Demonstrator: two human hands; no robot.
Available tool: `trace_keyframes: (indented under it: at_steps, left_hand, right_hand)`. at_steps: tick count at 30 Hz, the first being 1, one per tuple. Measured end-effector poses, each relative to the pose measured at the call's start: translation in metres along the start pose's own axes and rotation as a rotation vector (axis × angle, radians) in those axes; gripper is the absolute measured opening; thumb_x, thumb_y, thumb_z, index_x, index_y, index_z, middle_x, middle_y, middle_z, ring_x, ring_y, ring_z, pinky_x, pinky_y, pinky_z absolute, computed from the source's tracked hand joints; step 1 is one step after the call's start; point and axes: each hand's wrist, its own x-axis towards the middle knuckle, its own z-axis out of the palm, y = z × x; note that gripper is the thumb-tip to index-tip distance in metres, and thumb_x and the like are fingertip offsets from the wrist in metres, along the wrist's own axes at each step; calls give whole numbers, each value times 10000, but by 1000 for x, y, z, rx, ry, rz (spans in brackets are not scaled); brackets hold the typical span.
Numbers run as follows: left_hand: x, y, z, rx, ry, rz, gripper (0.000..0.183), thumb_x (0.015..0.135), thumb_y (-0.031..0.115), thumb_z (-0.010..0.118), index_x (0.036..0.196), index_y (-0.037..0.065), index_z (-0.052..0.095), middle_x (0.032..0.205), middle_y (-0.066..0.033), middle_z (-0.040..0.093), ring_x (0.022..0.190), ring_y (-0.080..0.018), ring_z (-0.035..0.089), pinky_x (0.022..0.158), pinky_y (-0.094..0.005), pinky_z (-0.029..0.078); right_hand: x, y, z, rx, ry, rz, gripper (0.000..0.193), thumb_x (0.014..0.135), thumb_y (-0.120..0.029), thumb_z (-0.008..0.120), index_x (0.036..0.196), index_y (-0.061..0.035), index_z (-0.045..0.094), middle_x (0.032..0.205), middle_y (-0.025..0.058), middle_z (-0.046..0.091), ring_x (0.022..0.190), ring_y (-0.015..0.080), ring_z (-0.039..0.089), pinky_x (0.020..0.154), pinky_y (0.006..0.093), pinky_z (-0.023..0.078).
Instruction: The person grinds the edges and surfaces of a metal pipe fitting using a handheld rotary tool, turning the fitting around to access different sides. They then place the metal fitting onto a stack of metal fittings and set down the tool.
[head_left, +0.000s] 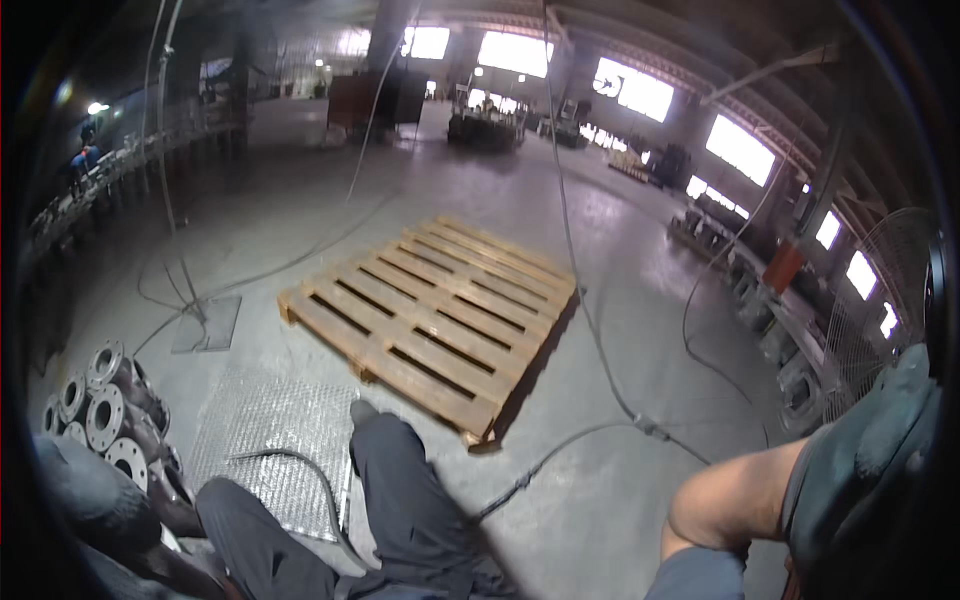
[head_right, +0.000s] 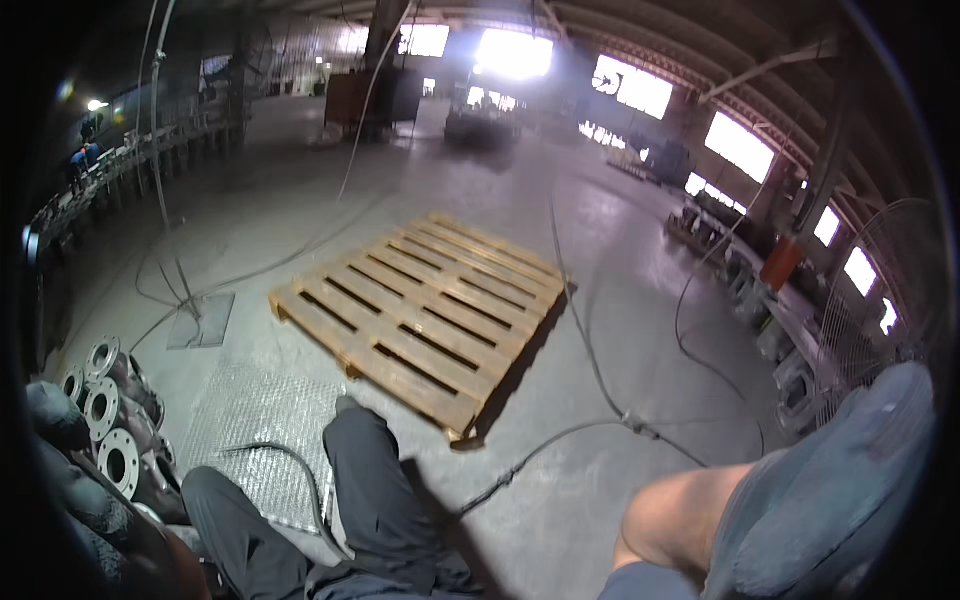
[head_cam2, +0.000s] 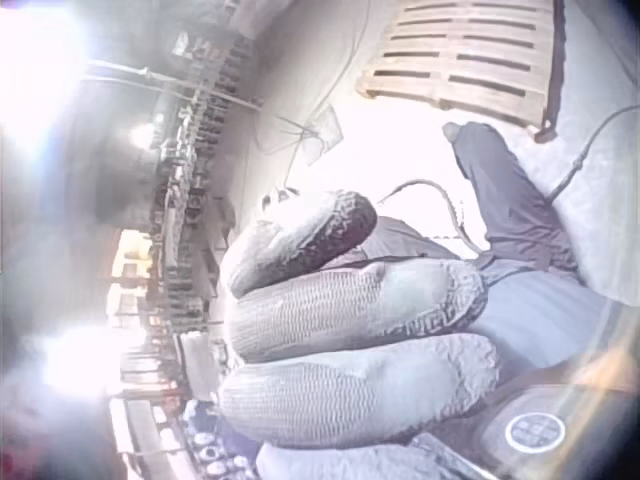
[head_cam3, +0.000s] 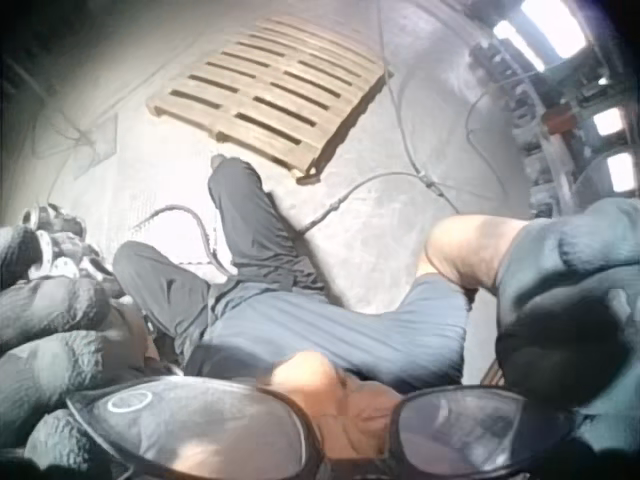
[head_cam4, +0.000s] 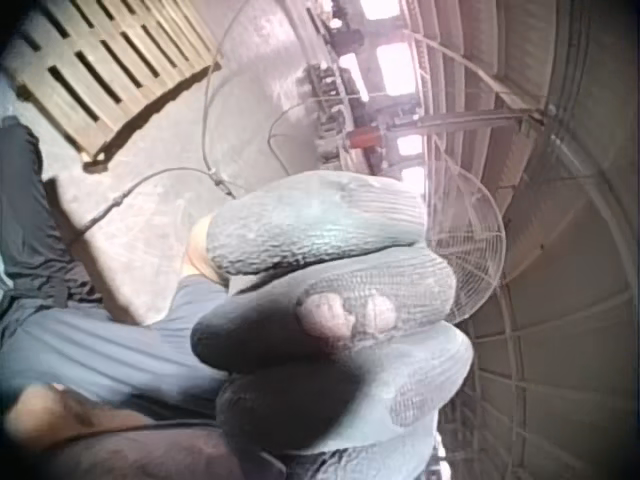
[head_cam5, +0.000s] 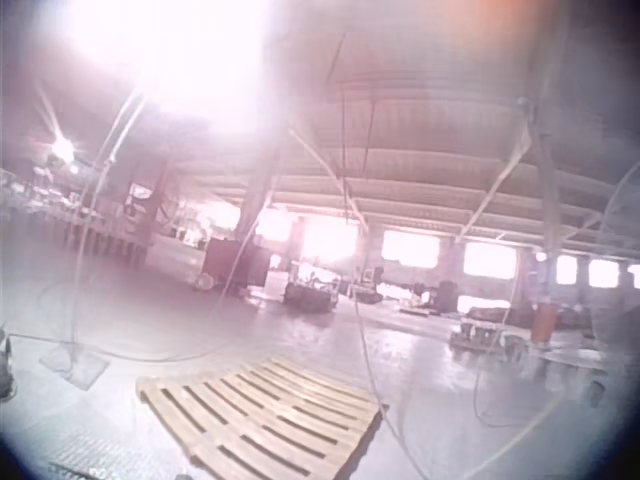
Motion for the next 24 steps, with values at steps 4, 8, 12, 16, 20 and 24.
trace_keyframes:
  at_steps: [4,8,12,16,20,24]
  left_hand:
    - [18,-5,5,68,-5,89,294,1018,125,679,1257,-44,653,1092,-203,722,1014,-262,701,857,-363,559]
    - [14,2,18,119,-84,89,286,1021,99,668,1263,-52,654,1107,-209,723,1037,-254,698,867,-344,554]
    - [10,13,34,154,-179,74,280,1024,74,658,1269,-61,654,1122,-216,723,1060,-246,696,877,-325,550]
    - [14,29,44,193,-250,94,275,1027,49,647,1275,-70,655,1137,-222,724,1083,-238,693,887,-306,546]
    - [23,35,49,270,-294,122,271,1030,24,637,1281,-78,655,1152,-228,724,1105,-230,691,897,-287,541]
    - [58,27,87,-392,-213,285,216,1062,36,669,1248,-49,740,1208,-166,768,1118,-243,751,895,-299,617]
  right_hand:
    - [-33,4,27,548,64,110,255,1041,-279,724,1203,-83,718,1118,54,691,894,153,697,713,337,603]
    - [-2,-31,58,1180,82,149,290,1027,-280,749,1223,-72,698,1153,75,675,896,188,703,695,368,609]
    - [69,-84,49,1822,54,194,332,1013,-280,775,1243,-61,678,1187,95,660,898,222,709,677,398,616]
    - [93,-96,39,2432,29,285,378,1000,-281,800,1263,-50,659,1221,115,644,900,256,715,659,428,623]
    - [99,-119,2,2570,-184,757,372,1076,-308,724,1126,56,666,911,183,660,688,204,682,617,354,590]
    - [101,-138,-4,2456,-151,1003,280,1065,-211,717,1113,64,690,909,161,710,701,163,680,628,288,556]
